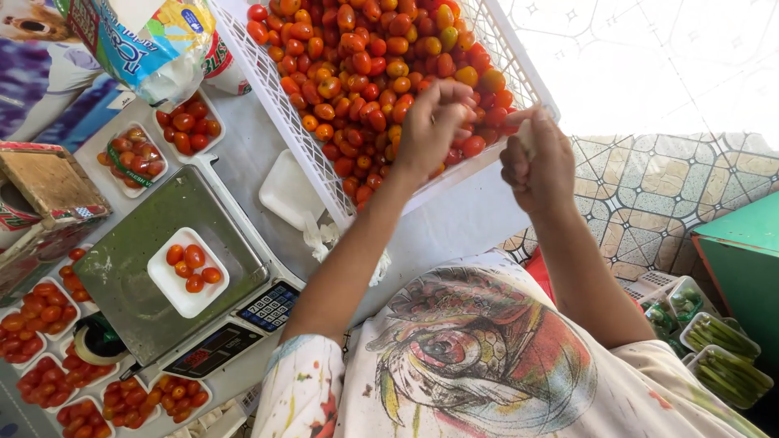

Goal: The person wipes individual cherry tomatoes with a cloth and places them into white foam trays, then weighs the trays on a digital scale.

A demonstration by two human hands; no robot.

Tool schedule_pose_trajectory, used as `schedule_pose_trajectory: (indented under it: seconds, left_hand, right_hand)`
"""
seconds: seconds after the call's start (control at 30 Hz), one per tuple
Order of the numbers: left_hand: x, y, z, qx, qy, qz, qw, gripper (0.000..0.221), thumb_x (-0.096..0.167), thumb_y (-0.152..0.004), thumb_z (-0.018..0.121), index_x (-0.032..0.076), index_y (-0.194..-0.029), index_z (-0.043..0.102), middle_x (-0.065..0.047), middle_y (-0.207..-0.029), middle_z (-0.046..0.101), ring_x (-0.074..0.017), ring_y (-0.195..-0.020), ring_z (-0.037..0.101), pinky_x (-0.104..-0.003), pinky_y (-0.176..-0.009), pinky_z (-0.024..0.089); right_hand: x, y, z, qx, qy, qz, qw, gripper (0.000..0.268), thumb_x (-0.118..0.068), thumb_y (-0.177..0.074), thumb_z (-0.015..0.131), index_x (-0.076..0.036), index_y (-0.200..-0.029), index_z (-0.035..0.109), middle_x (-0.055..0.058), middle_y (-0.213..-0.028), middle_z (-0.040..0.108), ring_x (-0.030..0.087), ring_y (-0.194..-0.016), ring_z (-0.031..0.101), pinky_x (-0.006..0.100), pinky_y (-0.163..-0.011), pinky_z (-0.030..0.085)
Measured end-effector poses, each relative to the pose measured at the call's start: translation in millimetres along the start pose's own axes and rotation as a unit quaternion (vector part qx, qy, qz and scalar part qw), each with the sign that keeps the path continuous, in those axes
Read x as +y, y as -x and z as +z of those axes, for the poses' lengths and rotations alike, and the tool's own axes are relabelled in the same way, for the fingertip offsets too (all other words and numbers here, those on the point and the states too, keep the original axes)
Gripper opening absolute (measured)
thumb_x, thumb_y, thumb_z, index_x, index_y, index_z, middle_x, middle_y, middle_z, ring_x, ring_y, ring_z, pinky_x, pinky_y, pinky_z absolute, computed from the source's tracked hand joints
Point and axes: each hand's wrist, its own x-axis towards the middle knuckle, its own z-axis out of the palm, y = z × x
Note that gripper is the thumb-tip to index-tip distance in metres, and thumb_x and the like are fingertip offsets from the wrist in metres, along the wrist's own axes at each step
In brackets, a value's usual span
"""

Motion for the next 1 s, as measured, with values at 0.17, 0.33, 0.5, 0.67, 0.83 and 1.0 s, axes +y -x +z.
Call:
schedule_pose_trajectory:
  seconds: [0.17,0.33,0.5,0.67,0.83,1.0]
  left_hand:
    - [-16,-73,-1,-0.018,-0.425,0.040,0.904,0.028,0.027,-0.091,0.047,0.010,-0.097,0.067,-0.015,-0.106,0.064,-0.0317,-0.090,0.070,-0.043,-0.071,0.056]
    - [-32,-108,20,-0.039,-0.644,-0.061,0.761,0.046,0.047,-0.085,0.083,0.011,-0.111,0.071,-0.015,-0.120,0.063,-0.0333,-0.106,0.066,-0.043,-0.082,0.059]
    - [-14,-102,3,-0.089,-0.555,0.005,0.827,0.036,0.028,-0.076,0.093,0.013,-0.097,0.067,-0.012,-0.109,0.063,-0.0215,-0.070,0.069,-0.036,-0.062,0.060]
    - [20,-49,-17,-0.171,-0.076,-0.051,0.981,0.034,0.022,-0.087,0.082,0.015,-0.118,0.069,-0.006,-0.107,0.072,-0.0133,-0.088,0.064,-0.027,-0.073,0.051]
    - [15,-6,-15,-0.183,0.204,-0.138,0.952,0.047,0.002,-0.091,0.077,0.008,-0.136,0.065,-0.017,-0.121,0.071,-0.0272,-0.096,0.076,-0.034,-0.078,0.068]
    - [44,25,-2,-0.031,-0.221,0.098,0.970,0.017,0.006,-0.088,0.069,0.011,-0.103,0.067,-0.007,-0.097,0.067,-0.0182,-0.087,0.068,-0.031,-0.081,0.057]
  right_hand:
    - [-22,-9,-13,0.073,-0.058,0.034,0.995,0.031,-0.039,-0.101,0.050,-0.011,-0.104,0.066,-0.001,-0.053,0.038,0.009,-0.043,0.030,0.022,-0.038,0.020]
    - [-31,-9,-16,0.094,-0.038,0.004,0.995,0.041,-0.017,-0.088,0.047,-0.020,-0.129,0.051,0.003,-0.084,0.057,0.014,-0.063,0.050,0.025,-0.049,0.034]
    - [-24,-12,-24,-0.026,-0.013,-0.097,0.995,0.065,0.015,-0.086,0.043,-0.013,-0.144,0.036,0.020,-0.121,0.055,0.024,-0.096,0.067,0.031,-0.082,0.062]
    - [-34,-17,-3,-0.035,0.066,-0.229,0.971,0.049,0.012,-0.098,0.036,-0.014,-0.140,0.040,0.021,-0.137,0.055,0.037,-0.128,0.063,0.040,-0.105,0.058]
    - [-11,-11,40,-0.088,0.230,-0.378,0.892,0.028,-0.006,-0.115,0.035,-0.006,-0.143,0.040,0.020,-0.151,0.048,0.037,-0.145,0.047,0.055,-0.119,0.048]
    - [1,-12,62,-0.073,0.380,-0.321,0.864,0.026,-0.020,-0.114,0.038,0.000,-0.121,0.053,0.020,-0.126,0.064,0.020,-0.083,0.061,0.033,-0.071,0.048]
